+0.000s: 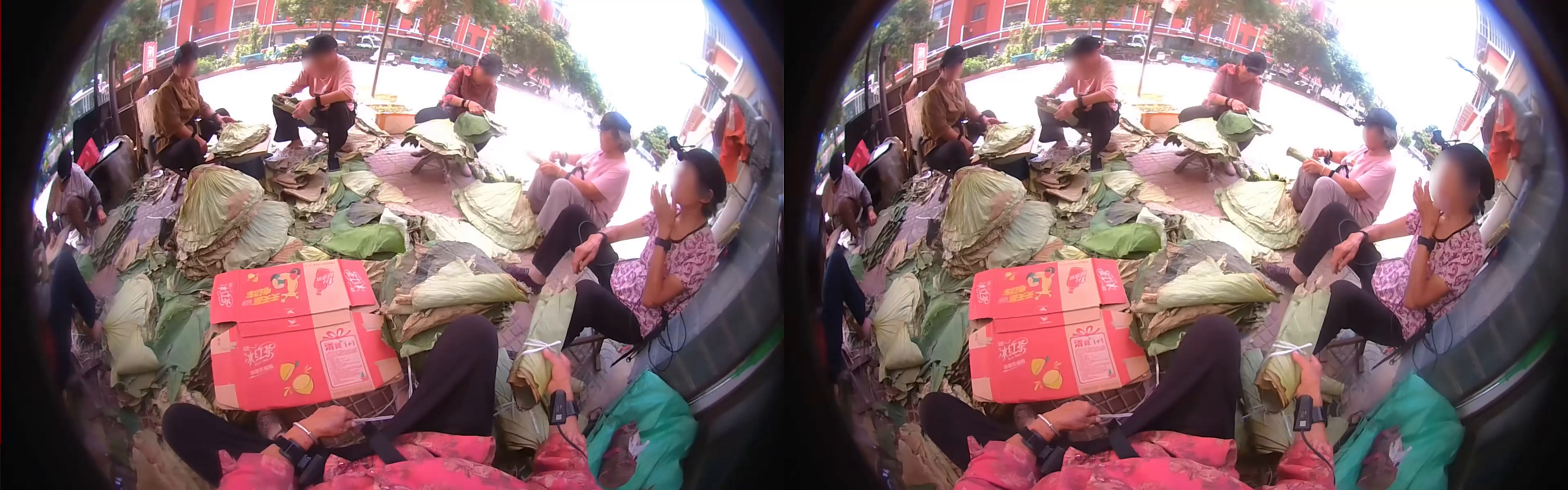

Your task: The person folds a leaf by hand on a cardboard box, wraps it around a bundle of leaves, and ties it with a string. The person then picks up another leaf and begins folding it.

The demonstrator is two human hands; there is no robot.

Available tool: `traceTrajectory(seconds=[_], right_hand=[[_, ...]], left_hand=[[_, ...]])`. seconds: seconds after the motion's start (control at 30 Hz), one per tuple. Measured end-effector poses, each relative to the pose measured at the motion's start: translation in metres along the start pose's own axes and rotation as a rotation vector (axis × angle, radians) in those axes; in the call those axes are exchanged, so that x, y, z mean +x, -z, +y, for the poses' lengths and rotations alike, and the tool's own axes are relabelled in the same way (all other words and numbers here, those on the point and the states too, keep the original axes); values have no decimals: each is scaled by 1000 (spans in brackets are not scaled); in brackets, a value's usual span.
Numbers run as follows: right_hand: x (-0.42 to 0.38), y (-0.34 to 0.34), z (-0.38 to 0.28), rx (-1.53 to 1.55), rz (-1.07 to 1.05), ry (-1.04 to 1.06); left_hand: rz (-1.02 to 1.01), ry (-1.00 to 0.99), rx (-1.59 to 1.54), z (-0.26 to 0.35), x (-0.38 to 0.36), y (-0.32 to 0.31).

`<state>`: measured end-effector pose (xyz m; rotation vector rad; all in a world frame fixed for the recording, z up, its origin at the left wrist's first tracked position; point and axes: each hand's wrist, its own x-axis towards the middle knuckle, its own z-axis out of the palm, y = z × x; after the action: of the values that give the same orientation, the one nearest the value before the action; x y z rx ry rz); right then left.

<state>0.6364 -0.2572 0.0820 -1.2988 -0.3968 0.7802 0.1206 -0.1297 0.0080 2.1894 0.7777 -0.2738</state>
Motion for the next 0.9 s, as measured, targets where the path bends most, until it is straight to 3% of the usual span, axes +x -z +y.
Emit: traceTrajectory(seconds=[0.03, 0.07, 0.1, 0.13, 0.23, 0.27, 0.4, 0.6, 0.8, 0.9], right_hand=[[12, 50, 47, -225, 83, -21], [13, 87, 76, -1028, 263, -77], [-1, 106, 101, -1276, 212, -74], [8, 146, 147, -1120, 346, -133], [-13, 109, 133, -1200, 486, -16], [-14, 94, 118, -1279, 428, -14], [18, 41, 79, -1288, 303, 424], [60, -68, -1, -1280, 89, 746], [124, -96, -25, -1362, -62, 909], [143, -106, -44, -1336, -238, 855]], left_hand=[[2, 51, 47, -4, 0, -3], [-15, 77, 58, -6, -1, -5], [-29, 104, 68, -5, -1, -6], [-43, 134, 80, -6, -1, -8], [-71, 141, 78, -16, 3, -17], [-47, 158, 97, -19, 2, -17], [-38, 218, 200, -22, 2, -17], [-147, 224, 265, -51, 9, -37], [-95, 172, 152, -38, 6, -27], [-53, 156, 42, -32, 8, -21]])
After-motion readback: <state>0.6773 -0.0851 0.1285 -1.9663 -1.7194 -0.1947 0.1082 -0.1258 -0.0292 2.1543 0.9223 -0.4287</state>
